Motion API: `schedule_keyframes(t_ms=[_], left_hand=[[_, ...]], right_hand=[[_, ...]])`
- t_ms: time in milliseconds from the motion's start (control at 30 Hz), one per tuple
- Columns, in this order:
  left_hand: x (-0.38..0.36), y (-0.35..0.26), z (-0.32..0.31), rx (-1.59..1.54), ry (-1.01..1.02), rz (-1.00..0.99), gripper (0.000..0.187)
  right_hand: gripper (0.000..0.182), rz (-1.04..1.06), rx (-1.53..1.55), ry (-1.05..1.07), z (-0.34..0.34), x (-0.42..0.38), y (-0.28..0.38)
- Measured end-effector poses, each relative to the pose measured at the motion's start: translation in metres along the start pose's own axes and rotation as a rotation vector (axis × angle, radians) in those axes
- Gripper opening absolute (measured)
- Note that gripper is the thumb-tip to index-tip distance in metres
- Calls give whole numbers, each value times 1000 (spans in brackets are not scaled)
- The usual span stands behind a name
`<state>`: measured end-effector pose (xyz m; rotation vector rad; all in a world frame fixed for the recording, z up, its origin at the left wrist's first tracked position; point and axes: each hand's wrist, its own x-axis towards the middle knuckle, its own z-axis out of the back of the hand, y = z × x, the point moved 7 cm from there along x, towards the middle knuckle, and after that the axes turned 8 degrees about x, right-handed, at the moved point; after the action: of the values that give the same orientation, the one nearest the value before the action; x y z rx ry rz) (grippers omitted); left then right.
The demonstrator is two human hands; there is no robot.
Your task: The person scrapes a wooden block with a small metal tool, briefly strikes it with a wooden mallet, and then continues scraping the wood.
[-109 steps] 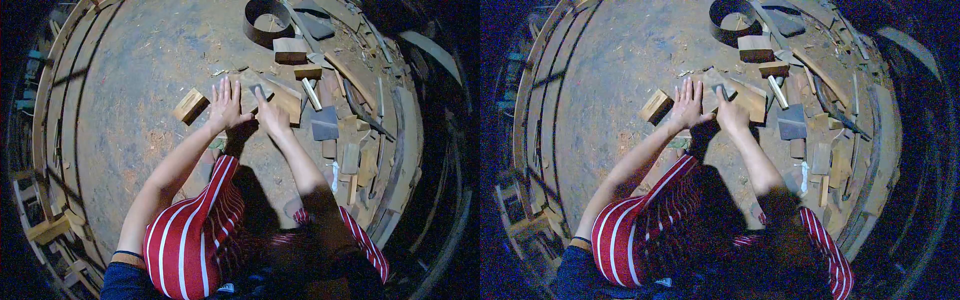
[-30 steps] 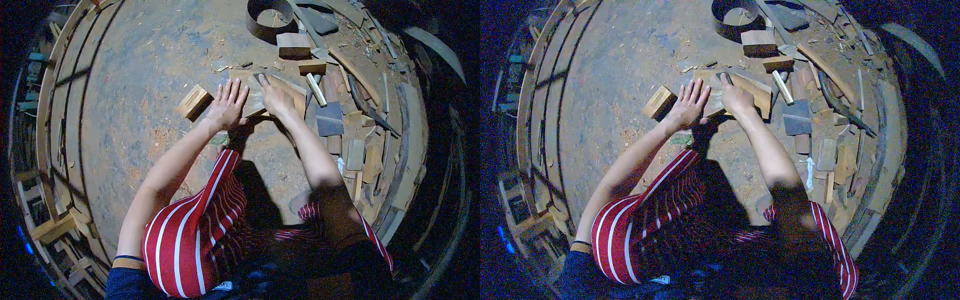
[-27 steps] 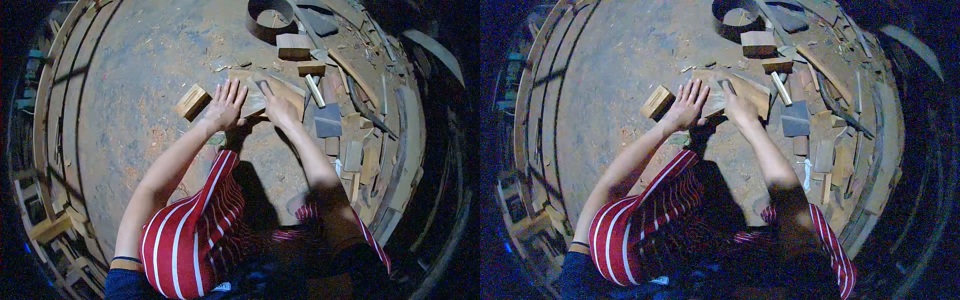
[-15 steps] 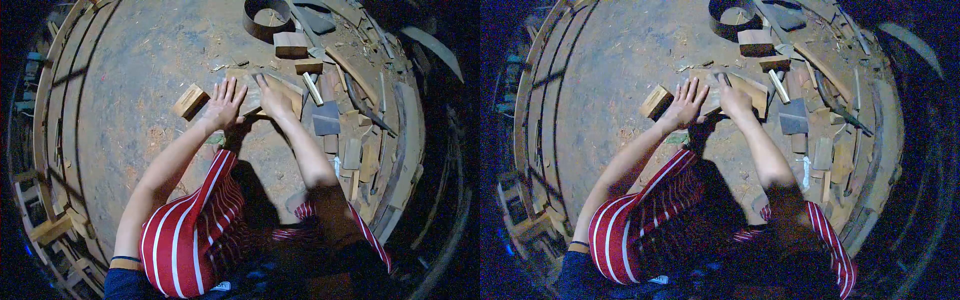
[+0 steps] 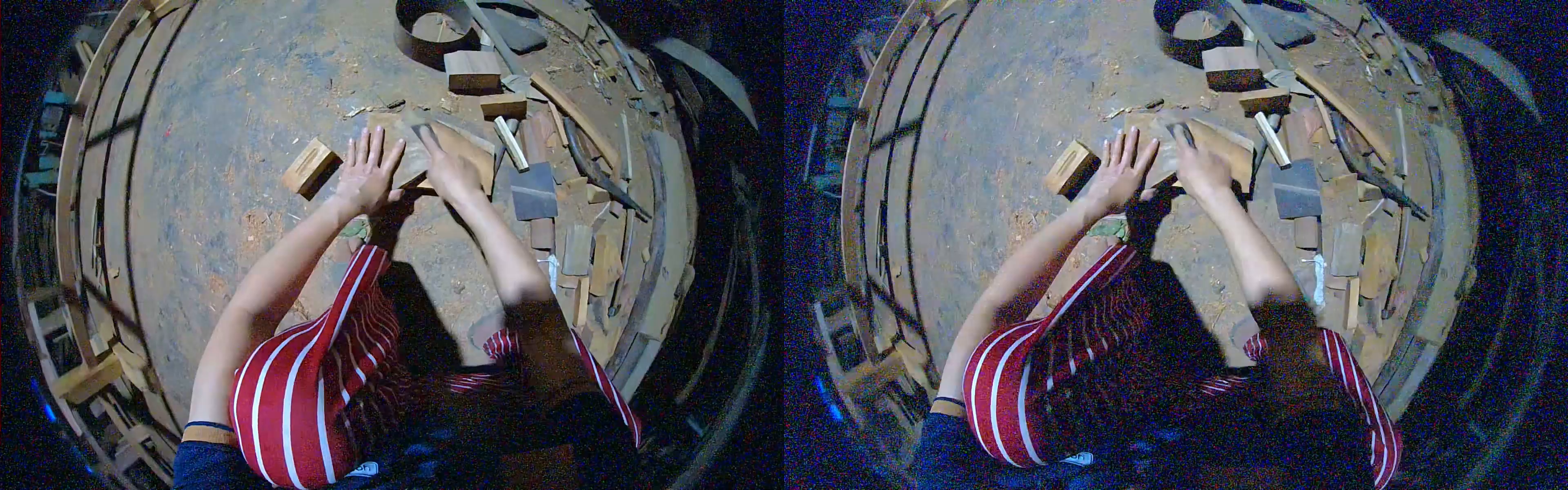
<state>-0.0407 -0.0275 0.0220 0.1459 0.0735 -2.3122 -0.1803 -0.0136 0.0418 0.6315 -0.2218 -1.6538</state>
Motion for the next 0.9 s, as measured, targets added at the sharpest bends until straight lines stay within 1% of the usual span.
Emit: schedule_keyframes(t_ms=[67, 167, 267, 367, 433, 467, 500, 567, 600, 700, 733, 767, 833, 900], left_hand=[[-2, 2, -2, 3, -8, 10, 94], [-2, -1, -2, -5, -27, -12, 95], [0, -2, 1, 84, 32, -32, 91], [3, -2, -1, 106, 69, 6, 91], [6, -3, -3, 124, 23, 17, 93], [6, -3, -1, 65, 8, 17, 95], [1, -1, -1, 7, 4, 22, 98], [1, 2, -1, 6, 29, 34, 98], [2, 2, 0, 1, 23, 34, 98], [2, -3, -2, -12, 12, 18, 99], [3, -2, -4, -18, 21, 25, 99], [3, -1, -1, -21, 29, 38, 99], [1, 2, 1, 44, 43, 40, 101], [0, 3, -1, 9, -12, 50, 103]], right_hand=[[52, 18, -23, 5, -14, -23, -12], [55, 5, -46, 13, -14, -28, -14], [53, -34, -27, 41, -8, 17, -4], [55, 3, -68, -26, -6, 44, 5], [55, 2, -55, -27, -7, 26, -5], [55, 4, -22, -19, -11, 13, -7], [55, 12, -22, -5, -16, -2, -10], [56, 22, -50, -7, -21, -25, -22], [56, 17, -48, -3, -25, -23, -23], [56, 93, -78, -76, -23, -10, -22], [53, -15, -99, 59, -6, -3, -6], [53, -11, -99, 46, -7, 10, -4], [54, 1, -24, -62, -3, 30, 3], [55, 14, -42, -51, -2, 23, 1]])
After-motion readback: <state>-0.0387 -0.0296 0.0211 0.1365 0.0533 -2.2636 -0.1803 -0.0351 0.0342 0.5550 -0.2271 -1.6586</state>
